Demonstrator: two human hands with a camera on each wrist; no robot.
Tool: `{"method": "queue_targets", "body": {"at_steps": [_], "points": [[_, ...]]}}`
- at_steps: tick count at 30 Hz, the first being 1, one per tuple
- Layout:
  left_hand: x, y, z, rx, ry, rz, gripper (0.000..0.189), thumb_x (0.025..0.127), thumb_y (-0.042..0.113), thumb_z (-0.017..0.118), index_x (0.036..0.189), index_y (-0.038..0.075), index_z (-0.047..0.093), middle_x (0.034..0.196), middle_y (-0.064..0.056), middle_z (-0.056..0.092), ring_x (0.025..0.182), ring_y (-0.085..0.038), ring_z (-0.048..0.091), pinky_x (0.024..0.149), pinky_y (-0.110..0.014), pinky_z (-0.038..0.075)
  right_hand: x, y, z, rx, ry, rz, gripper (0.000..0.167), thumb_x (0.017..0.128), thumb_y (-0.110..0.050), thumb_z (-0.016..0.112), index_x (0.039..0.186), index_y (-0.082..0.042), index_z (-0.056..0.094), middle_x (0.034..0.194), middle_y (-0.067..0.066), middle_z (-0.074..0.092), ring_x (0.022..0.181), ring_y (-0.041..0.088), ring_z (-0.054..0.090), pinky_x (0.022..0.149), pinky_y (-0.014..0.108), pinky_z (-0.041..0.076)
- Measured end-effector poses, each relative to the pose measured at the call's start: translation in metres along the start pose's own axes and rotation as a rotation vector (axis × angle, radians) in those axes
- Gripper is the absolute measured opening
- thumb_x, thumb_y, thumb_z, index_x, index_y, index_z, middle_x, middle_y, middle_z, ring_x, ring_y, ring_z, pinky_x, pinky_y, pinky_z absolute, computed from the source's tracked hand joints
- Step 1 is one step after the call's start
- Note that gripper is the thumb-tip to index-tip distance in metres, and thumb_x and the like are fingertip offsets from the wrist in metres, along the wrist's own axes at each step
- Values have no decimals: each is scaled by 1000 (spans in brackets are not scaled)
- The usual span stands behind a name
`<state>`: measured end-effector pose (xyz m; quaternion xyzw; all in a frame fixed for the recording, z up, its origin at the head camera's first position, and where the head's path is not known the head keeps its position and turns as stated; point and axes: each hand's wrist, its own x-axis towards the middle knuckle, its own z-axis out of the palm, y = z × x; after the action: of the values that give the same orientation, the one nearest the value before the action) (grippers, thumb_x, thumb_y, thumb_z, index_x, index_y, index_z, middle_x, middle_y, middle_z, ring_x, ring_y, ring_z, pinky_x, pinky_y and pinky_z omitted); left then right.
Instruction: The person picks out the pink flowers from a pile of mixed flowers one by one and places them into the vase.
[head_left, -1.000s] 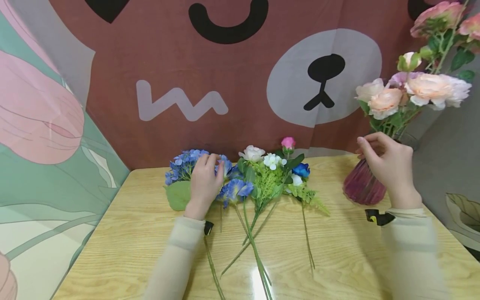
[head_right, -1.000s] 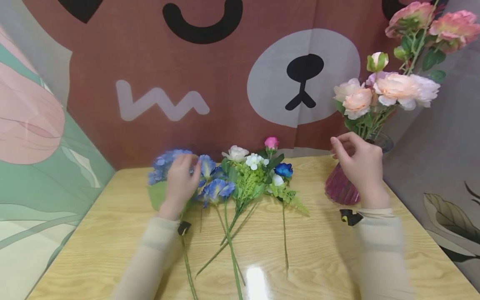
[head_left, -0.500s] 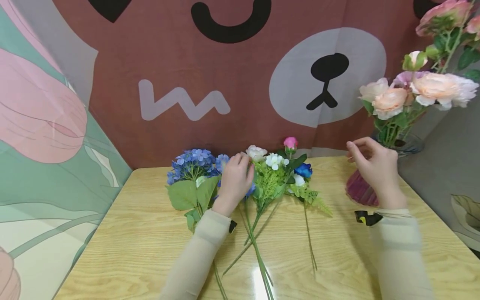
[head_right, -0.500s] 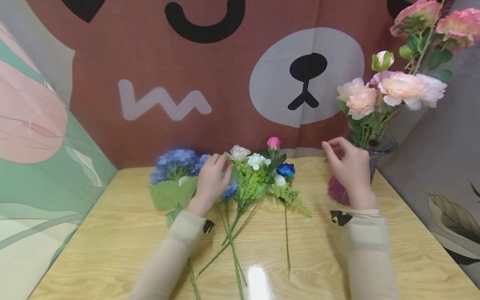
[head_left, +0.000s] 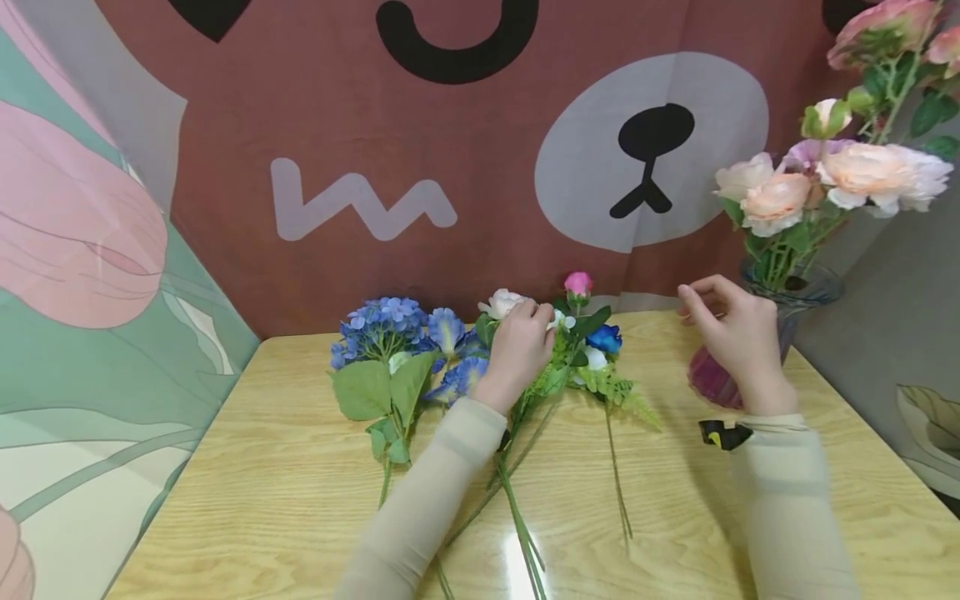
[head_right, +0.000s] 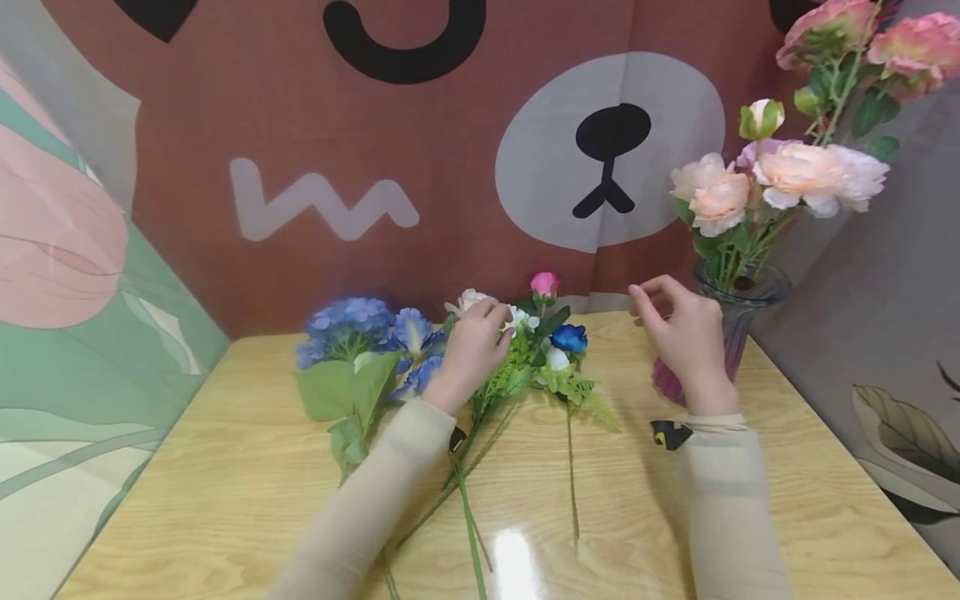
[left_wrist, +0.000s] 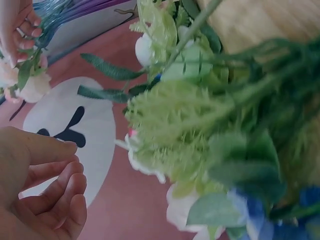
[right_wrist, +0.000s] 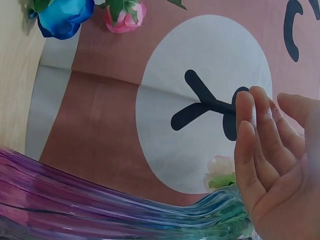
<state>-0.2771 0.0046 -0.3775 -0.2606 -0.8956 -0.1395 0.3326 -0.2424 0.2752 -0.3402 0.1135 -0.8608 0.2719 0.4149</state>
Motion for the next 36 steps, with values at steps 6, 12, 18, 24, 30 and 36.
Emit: {"method": "queue_targets", "body": {"at_steps": [6,12,18,24,30,36], "points": [[7,8,15,46,-19,3,5,86,15,66,89,12,64,83,-2,58,75,-17,57,68,-28,50,0,0,1,-2,-9,-6,22,92,-28,61,87,-7,68,68,7,71,62,-33,37,50,6,33],[13,16,28,46,-87,-36,12,86,18,67,96,13,66,89,-2,60,79,-18,59,69,-30,52,0,0,1,-4,-12,-12,22,92,-28,62,87,-8,68,67,7,70,62,-33,37,50,6,33],[20,23,42,105,-147,-54,13,84,24,68,93,14,68,86,-1,61,79,-18,62,70,-31,53,0,0,1,-3,-15,-8,22,92,-28,62,87,-8,68,67,6,71,62,-33,37,51,6,33],[22,29,54,159,-233,-135,17,80,30,71,90,16,72,87,-1,65,80,-19,64,69,-32,53,1,0,3,-1,-21,-5,22,92,-27,61,87,-7,68,68,7,71,62,-33,37,53,5,33],[25,33,60,189,-295,-213,17,82,33,70,88,19,75,90,-3,67,84,-19,63,69,-34,54,1,0,2,0,-6,-7,22,92,-27,62,87,-6,68,67,7,70,61,-33,36,53,5,33],[29,34,61,207,-321,-267,13,83,28,66,87,19,75,90,-3,69,85,-19,64,68,-34,54,1,1,1,2,-6,-4,23,92,-28,61,88,-6,68,68,8,71,62,-33,37,54,5,33]]}}
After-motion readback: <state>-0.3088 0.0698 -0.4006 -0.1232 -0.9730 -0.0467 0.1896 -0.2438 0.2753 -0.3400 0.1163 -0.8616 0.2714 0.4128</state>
